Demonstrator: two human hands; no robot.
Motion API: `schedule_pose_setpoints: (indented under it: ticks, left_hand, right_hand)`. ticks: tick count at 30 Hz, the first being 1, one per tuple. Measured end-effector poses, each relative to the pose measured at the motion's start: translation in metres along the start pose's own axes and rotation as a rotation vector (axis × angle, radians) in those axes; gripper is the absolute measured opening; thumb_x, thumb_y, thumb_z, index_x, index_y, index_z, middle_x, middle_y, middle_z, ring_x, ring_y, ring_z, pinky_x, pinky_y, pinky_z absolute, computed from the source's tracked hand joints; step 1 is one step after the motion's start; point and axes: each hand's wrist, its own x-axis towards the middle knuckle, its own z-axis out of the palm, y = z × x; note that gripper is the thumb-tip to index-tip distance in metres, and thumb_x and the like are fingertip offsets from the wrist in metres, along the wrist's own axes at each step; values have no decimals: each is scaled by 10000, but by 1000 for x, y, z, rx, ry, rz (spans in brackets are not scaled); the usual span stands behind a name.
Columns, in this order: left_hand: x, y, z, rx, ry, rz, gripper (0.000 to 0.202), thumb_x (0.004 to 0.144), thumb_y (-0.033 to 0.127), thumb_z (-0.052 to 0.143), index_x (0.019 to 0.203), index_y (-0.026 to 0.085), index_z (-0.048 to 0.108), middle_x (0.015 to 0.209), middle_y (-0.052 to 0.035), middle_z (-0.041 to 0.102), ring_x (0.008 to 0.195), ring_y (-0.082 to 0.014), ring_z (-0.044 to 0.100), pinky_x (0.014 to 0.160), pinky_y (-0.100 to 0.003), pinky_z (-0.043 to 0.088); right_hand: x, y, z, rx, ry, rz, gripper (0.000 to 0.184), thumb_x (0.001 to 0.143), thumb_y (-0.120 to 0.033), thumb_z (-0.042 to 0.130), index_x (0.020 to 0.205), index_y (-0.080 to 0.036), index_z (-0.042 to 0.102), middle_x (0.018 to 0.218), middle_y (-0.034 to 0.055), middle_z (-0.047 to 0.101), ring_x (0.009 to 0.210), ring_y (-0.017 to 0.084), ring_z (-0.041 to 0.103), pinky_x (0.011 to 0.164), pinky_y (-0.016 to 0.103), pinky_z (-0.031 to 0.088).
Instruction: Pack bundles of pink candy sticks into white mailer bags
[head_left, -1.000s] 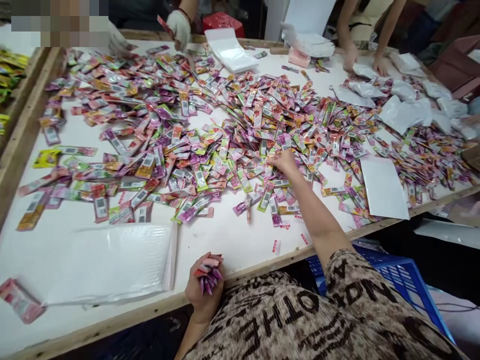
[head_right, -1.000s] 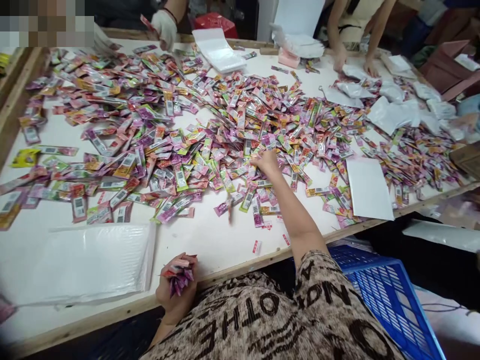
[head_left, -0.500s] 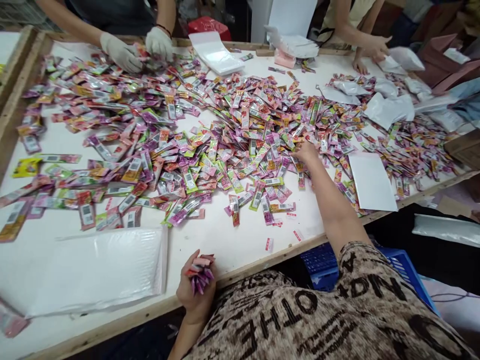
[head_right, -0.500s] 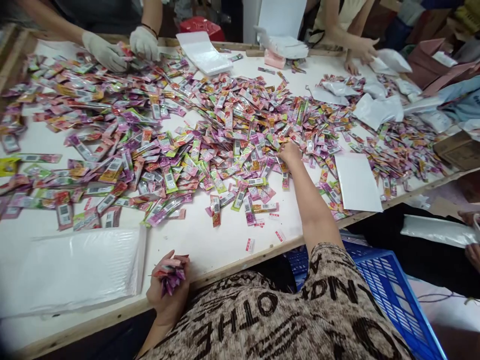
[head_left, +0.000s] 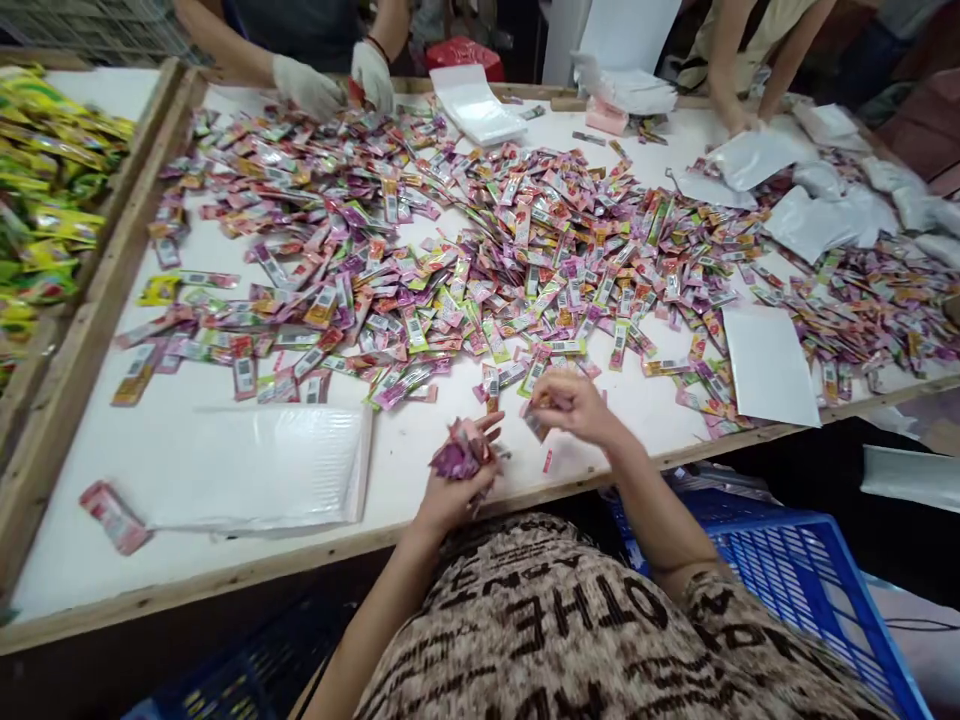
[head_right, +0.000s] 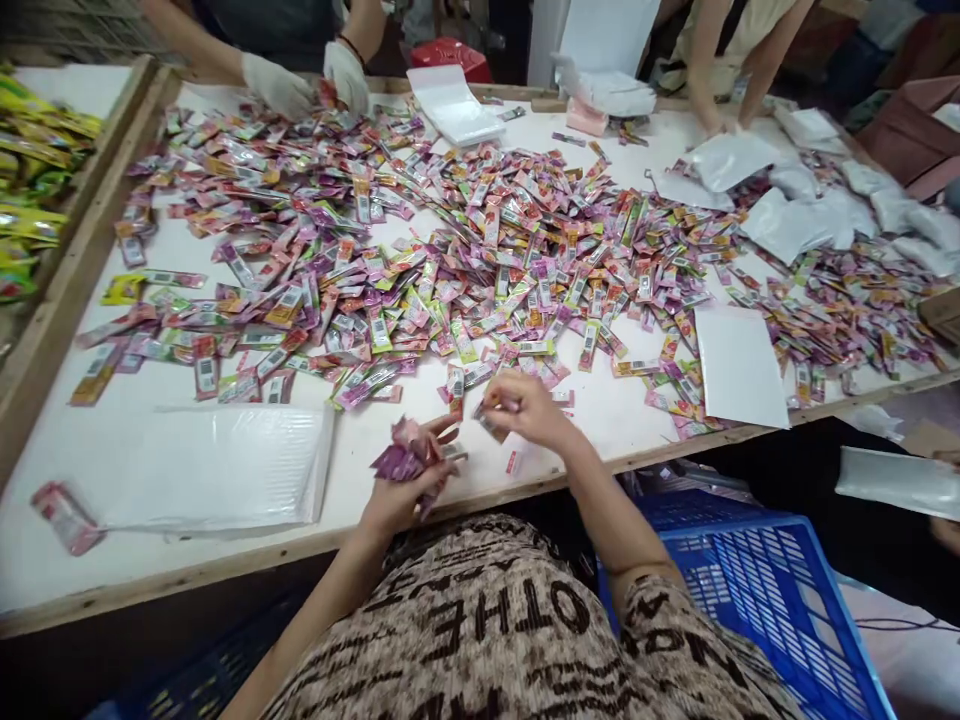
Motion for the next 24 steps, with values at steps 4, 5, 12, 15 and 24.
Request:
schedule_pose_setpoints:
  ticks: [4, 5, 12, 15, 24]
  left_hand:
    - [13, -4, 9, -123, -19, 36, 528, 711, 331, 814, 1199, 172, 689, 1214, -117, 712, 1168, -317, 638, 1063, -467, 478]
    - [13, -7, 9, -137, -5, 45, 511, 694, 332, 826, 1162, 170, 703, 1188, -106, 723, 1161, -314, 640, 1079, -470, 465]
    - [-2, -14, 6, -114, 23, 31, 556, 668, 318, 819, 1183, 169, 670, 1201, -100, 714, 1189, -312, 629, 1111, -496, 430]
    - [-8, -7, 4, -102, -87, 92, 594, 661, 282, 817, 1223, 182, 652, 1256, -100, 689, 1220, -308, 611, 1119, -465, 427]
    - [-30, -10, -10, 32, 96, -87, 334, 685, 295, 746, 982, 176, 650, 866, -38, 723, 860, -244, 693, 854, -400, 566]
  right_hand:
    - [-15, -7, 57, 289, 35, 85, 104, 783, -307, 686, 842, -269, 610, 849, -3, 672, 800, 203, 654, 741, 361, 528]
    - [-16, -6, 62, 332, 73, 104, 143, 771, -300, 695, 872, -272, 598, 853, -9, 673, 800, 197, 653, 753, 352, 524]
    - [-22, -12, 98, 284, 139, 59, 254, 803, -299, 611, 1057, -311, 596, 1056, 23, 667, 996, 223, 648, 932, 390, 515]
    - [-24, -15, 117, 273, 168, -18, 327, 847, -298, 533, 1173, -318, 539, 1105, 47, 630, 1021, 234, 634, 941, 419, 520]
    - [3, -18, 128, -309, -101, -166, 410, 988, -441, 401, 1297, -223, 560, 1359, 113, 563, 1326, 290, 444, 1160, 534, 285]
